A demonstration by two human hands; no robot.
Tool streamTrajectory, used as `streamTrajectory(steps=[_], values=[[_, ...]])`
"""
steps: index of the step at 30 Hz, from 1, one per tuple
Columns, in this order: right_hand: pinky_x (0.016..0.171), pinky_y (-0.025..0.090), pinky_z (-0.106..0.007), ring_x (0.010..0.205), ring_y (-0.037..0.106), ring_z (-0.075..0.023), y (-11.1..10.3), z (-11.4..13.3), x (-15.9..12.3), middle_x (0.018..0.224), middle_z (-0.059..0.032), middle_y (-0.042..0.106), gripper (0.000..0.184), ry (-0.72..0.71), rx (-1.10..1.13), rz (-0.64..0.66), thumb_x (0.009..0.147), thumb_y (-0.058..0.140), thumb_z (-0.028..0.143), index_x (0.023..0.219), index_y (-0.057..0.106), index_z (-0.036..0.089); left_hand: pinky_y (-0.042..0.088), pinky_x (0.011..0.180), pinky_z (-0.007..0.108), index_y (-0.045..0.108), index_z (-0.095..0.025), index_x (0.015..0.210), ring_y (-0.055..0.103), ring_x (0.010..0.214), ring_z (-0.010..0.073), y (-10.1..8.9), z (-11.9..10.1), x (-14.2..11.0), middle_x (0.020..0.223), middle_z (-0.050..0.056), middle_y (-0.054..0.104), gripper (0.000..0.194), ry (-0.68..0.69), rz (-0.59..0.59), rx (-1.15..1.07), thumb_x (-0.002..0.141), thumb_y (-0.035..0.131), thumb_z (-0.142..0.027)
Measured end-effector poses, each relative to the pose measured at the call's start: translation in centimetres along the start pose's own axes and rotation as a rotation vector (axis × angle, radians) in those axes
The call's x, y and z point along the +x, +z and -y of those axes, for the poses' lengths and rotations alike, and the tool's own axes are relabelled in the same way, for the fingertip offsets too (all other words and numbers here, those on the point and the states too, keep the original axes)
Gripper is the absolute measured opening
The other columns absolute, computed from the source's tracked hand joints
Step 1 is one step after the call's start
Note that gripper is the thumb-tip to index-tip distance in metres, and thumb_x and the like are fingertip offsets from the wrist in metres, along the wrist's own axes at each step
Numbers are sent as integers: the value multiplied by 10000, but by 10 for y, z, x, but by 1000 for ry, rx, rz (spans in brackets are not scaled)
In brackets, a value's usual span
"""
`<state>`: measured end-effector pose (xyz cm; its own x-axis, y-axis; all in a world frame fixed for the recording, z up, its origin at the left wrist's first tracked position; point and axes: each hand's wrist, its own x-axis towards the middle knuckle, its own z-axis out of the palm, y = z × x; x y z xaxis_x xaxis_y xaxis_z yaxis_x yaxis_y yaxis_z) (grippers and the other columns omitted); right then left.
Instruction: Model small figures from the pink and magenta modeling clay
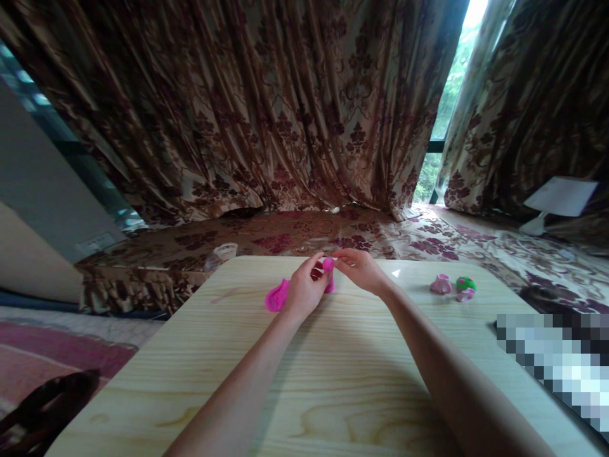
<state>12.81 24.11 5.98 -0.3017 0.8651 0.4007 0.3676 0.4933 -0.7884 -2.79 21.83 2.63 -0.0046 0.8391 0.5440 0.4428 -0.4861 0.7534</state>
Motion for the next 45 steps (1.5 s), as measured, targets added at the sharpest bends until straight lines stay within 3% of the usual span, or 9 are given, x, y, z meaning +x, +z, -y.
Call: streamTrajectory(steps=[4,11,19,28,38,42,45], values=[[685,485,-230,762,625,-135,-1,-6,-1,886,-57,688,278,19,-30,50,767,529,176,1020,636,138,486,611,218,514,-216,1201,600,646,106,0,0,-1,902,40,652,432,-10,-5,-6,774,569,-252],[595,448,-196,640,582,-119,10,-18,-11,682,21,667,125,49,-120,227,682,596,163,761,693,165,474,671,250,352,-251,1323,632,727,140,0,6,-11,893,27,686,624,-115,48,134,745,582,-203],[515,374,-179,579,537,-104,20,-37,-9,599,19,634,109,91,-258,220,712,606,237,652,662,166,451,712,270,220,-263,1385,635,761,163,0,6,-15,847,6,698,732,-91,102,273,747,571,-199],[518,339,-192,584,532,-105,16,-30,-12,646,10,643,95,52,-372,243,695,593,228,704,676,182,448,707,272,209,-217,1392,637,790,169,1,9,-19,876,36,697,760,-110,137,311,730,581,-187],[519,348,-201,589,558,-117,21,-31,-11,687,-12,663,101,56,-482,225,721,585,220,736,680,187,455,720,306,278,-235,1371,641,769,199,1,2,-20,826,29,703,766,-100,91,292,690,622,-164],[564,402,-214,661,602,-145,4,-25,-16,787,-31,690,199,46,-520,227,704,604,201,886,684,186,456,723,312,276,-231,1371,639,759,197,-1,5,-23,825,34,691,772,-84,97,293,688,634,-198],[707,437,-252,823,614,-188,-39,-16,-29,953,-62,680,354,35,-582,182,673,631,184,1026,653,191,456,739,310,236,-231,1383,635,788,185,-3,11,-25,865,37,673,782,-81,106,311,704,623,-227]])
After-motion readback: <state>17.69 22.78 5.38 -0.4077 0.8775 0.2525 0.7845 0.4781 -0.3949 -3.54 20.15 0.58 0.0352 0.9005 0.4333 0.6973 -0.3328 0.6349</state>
